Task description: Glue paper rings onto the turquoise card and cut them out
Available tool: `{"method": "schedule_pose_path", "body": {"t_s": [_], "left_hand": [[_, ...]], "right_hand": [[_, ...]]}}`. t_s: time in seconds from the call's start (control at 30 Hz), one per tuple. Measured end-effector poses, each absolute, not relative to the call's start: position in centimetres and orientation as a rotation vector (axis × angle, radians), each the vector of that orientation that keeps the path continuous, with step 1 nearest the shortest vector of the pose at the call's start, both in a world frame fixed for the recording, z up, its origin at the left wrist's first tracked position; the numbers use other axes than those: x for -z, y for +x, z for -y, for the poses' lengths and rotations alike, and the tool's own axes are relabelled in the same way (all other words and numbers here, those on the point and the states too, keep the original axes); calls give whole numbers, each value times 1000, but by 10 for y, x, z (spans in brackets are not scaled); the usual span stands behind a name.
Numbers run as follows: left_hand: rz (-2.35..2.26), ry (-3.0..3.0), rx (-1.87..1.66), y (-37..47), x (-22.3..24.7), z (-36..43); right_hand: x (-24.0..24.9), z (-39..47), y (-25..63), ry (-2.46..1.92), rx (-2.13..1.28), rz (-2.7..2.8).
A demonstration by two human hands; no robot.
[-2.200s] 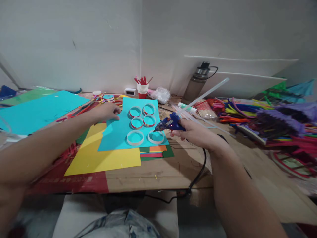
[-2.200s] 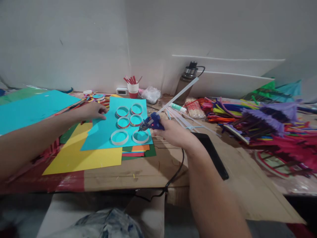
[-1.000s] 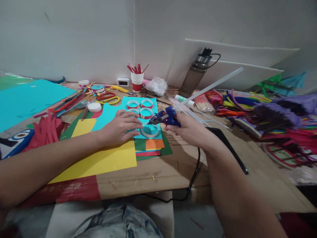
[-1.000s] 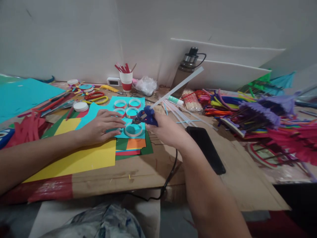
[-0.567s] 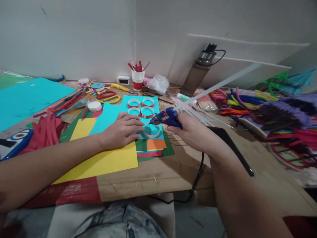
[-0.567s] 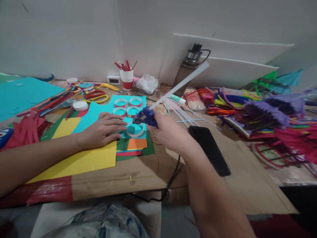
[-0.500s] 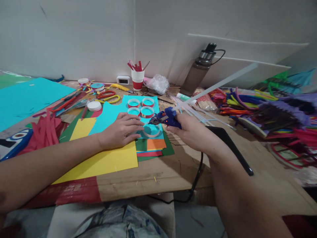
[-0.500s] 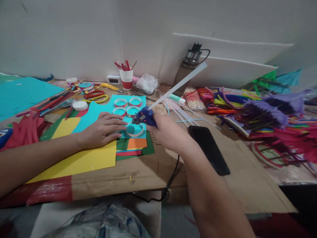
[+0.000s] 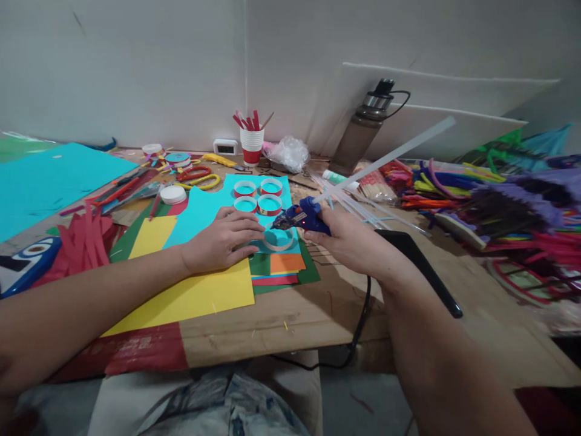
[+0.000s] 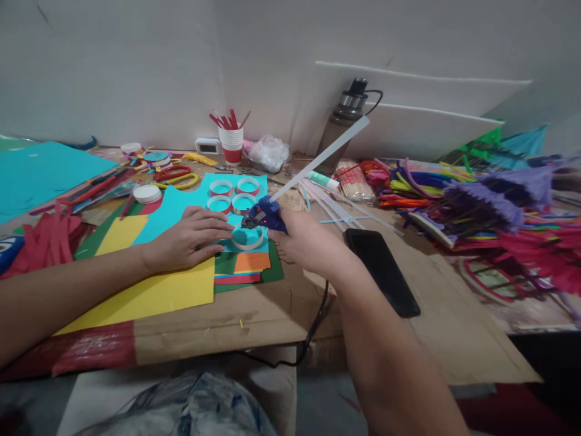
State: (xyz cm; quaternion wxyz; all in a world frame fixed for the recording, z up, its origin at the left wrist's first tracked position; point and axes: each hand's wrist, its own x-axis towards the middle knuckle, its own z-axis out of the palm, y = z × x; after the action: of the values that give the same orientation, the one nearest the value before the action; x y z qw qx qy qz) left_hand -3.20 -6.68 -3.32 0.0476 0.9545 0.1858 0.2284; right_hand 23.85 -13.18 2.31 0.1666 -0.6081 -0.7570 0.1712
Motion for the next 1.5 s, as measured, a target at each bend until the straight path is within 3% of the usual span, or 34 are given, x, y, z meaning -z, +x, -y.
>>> {"method": "schedule_pose_path", "body": {"t_s": [1.5], "left_hand": [[-586, 2898, -718, -29, 34, 68]], "right_hand": [[-15, 135, 229, -1784, -362, 2175]]}}
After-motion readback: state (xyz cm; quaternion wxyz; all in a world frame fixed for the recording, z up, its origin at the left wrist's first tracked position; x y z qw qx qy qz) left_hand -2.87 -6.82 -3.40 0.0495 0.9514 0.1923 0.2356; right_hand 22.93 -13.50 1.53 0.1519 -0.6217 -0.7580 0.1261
